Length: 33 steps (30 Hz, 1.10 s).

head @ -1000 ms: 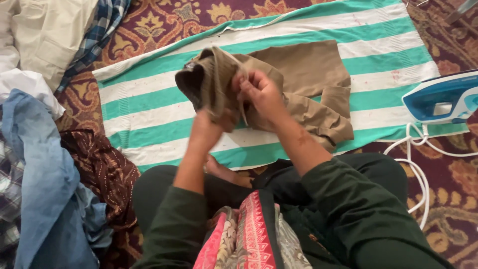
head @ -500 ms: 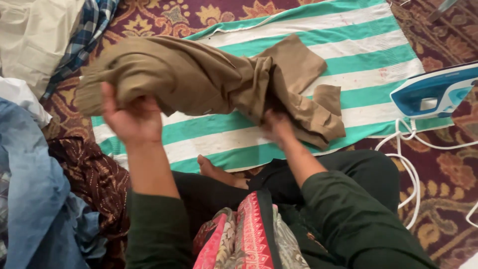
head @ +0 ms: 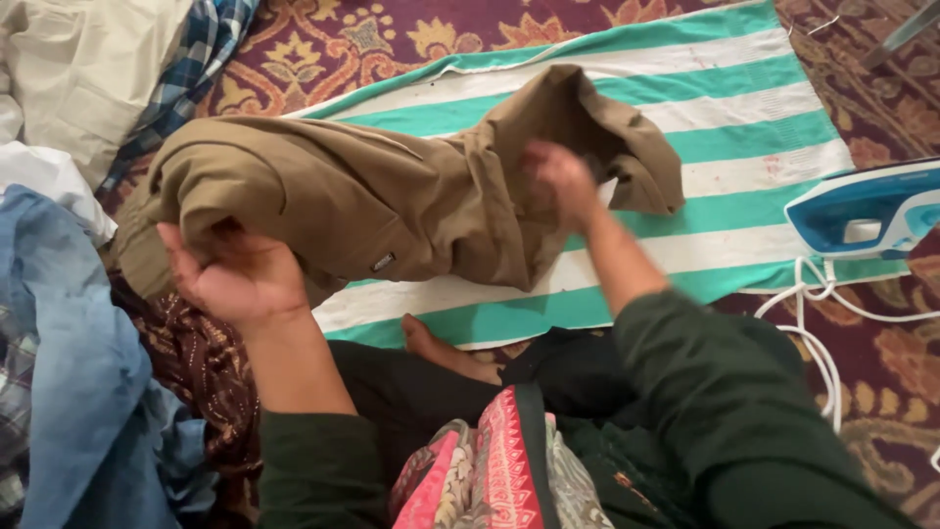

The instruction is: The person irons and folds a pair of cargo pants.

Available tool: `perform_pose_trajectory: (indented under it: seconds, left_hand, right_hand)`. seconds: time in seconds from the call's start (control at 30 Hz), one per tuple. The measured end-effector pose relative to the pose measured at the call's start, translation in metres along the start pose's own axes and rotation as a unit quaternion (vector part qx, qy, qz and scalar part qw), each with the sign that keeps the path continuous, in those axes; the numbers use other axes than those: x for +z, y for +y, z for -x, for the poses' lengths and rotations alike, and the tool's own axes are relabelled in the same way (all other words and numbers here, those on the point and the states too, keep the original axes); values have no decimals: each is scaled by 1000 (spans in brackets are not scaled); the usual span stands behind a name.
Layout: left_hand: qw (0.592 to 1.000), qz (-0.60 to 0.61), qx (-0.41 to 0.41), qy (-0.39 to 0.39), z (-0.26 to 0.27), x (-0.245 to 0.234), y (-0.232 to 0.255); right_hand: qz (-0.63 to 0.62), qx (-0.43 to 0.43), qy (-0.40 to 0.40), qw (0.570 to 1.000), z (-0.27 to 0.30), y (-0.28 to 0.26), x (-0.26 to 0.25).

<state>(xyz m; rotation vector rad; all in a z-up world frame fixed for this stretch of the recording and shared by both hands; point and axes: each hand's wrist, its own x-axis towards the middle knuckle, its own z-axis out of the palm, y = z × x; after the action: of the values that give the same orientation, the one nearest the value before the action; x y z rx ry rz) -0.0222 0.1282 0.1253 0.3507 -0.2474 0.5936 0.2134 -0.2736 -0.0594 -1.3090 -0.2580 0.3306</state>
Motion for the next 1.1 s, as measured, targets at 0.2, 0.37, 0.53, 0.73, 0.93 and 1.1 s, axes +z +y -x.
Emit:
perform_pose_trajectory:
  seconds: [0.2,0.37,0.53,0.73,0.93,1.1]
  left_hand:
    - [999,-18,36,23,-1,13,4]
    - [997,-21,63,27,-19,-25,22]
    - [992,-50,112,31,-21,-41,56]
    - [987,-80,138,18,-21,-41,71]
    - [993,-73,89,0,-22,-64,71]
    - [989,-38,94,109,-20,-39,49]
  right_hand:
    - [366,68,-171,912,90,103,26]
    - [557,-28,-270,785,92,54,18]
    - [644,-139,-260,706,75,63,-30]
    - [599,-92,218,765,9,-43,-103]
    - [604,-172,276,728,-13,-167,-85]
    - [578,-278,281,714,-1,-100,-84]
